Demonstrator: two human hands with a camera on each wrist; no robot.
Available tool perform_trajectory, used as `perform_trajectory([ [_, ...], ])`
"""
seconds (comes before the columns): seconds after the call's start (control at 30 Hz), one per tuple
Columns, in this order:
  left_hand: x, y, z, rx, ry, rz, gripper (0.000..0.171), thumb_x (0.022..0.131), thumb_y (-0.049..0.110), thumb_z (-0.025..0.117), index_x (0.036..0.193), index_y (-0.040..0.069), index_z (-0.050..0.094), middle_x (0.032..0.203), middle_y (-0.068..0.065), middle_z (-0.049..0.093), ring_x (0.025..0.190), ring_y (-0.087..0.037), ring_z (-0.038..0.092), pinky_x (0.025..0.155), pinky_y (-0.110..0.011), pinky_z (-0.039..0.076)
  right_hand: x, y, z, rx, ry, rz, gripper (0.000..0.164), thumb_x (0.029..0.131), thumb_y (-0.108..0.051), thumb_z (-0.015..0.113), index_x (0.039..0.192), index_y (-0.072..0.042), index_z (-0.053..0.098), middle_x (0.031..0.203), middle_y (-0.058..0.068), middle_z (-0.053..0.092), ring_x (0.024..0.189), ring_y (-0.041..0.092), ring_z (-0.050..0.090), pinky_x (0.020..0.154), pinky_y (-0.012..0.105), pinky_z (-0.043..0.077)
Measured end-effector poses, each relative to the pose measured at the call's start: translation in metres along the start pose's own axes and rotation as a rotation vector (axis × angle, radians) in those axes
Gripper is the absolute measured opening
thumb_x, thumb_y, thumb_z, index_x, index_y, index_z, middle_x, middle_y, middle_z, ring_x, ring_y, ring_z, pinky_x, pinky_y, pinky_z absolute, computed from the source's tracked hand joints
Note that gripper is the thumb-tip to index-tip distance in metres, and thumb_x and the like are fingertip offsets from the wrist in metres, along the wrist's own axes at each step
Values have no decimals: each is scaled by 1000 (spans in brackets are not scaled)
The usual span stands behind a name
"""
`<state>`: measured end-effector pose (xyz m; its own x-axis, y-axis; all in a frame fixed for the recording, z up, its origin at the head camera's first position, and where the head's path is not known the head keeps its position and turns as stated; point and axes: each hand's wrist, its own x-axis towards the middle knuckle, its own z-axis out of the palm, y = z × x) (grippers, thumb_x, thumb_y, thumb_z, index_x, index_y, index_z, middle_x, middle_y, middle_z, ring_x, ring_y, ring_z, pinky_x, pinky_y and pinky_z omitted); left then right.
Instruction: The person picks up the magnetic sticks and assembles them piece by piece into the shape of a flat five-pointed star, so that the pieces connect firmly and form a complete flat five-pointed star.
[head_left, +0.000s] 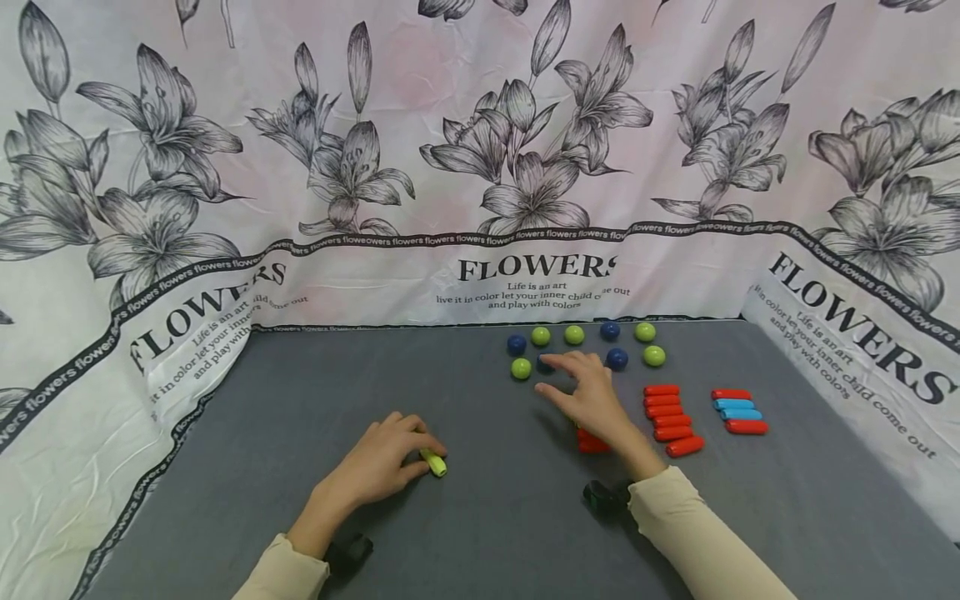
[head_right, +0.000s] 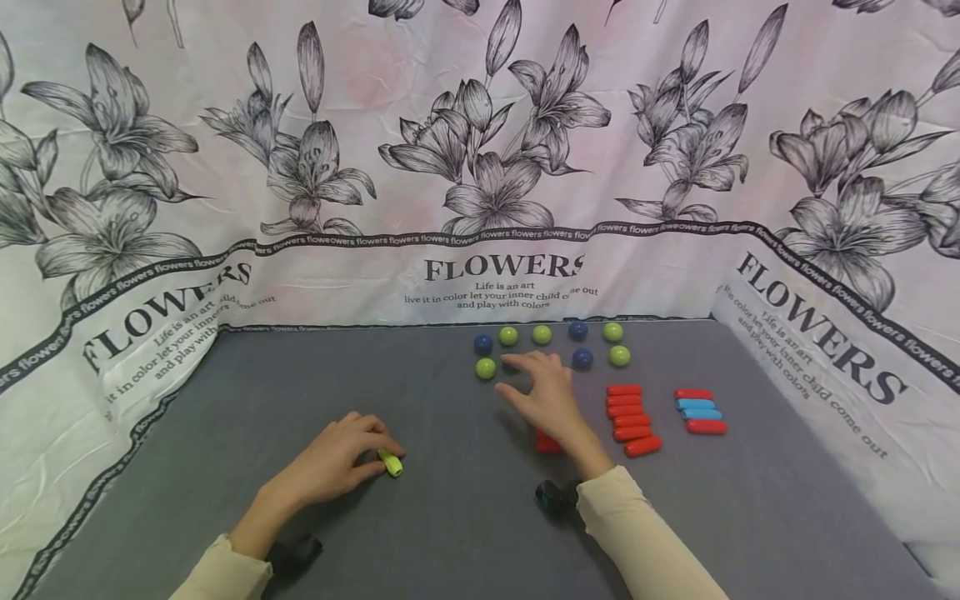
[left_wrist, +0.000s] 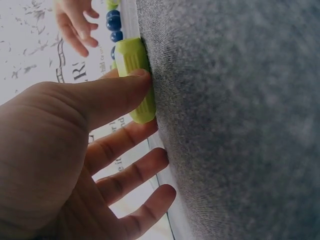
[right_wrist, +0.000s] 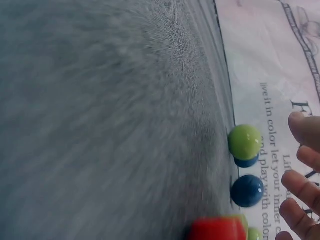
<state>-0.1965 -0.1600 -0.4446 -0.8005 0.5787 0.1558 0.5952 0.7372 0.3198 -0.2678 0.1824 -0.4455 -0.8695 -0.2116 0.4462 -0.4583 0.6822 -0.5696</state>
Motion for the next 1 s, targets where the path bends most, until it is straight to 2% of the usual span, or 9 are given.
perform_trajectory([
  [0.23,-1,-2,-1,0,2,-1,25,89,25,78,113,33,77,112,9,65,98,-12,53,77,-32,35,20,-6,16,-124,-27,2,49,84,-31,85,128,-15,72,122,12,69,100,32,50,79,47,30],
  [0.4,0,-1,-1,-17,-11,-14,26,89,25,78,114,33,77,112,8,65,98,-13,53,78,-33,37,27,-6,21,-196,-89,-17,50,84,-32,84,131,-19,71,131,9,67,101,32,45,78,47,21],
  [0.53,1,-2,0,-18,-8,-14,26,89,25,78,114,33,77,112,7,65,98,-13,53,78,-33,37,31,-6,26,-265,-129,-15,49,86,-33,82,132,-21,69,132,8,67,106,32,45,81,50,20],
  [0.73,0,-1,0,-13,2,-5,25,89,26,78,114,31,77,112,7,66,98,-14,54,79,-34,38,33,-9,30,-338,-128,-26,45,86,-29,83,129,-20,71,126,9,70,109,34,48,84,54,25],
  [1.0,1,0,0,-1,-1,-10,25,89,25,78,113,31,78,111,7,65,97,-14,53,78,-34,38,33,-13,33,-356,-140,-60,39,83,-26,86,120,-20,76,117,7,75,99,31,48,83,54,26],
])
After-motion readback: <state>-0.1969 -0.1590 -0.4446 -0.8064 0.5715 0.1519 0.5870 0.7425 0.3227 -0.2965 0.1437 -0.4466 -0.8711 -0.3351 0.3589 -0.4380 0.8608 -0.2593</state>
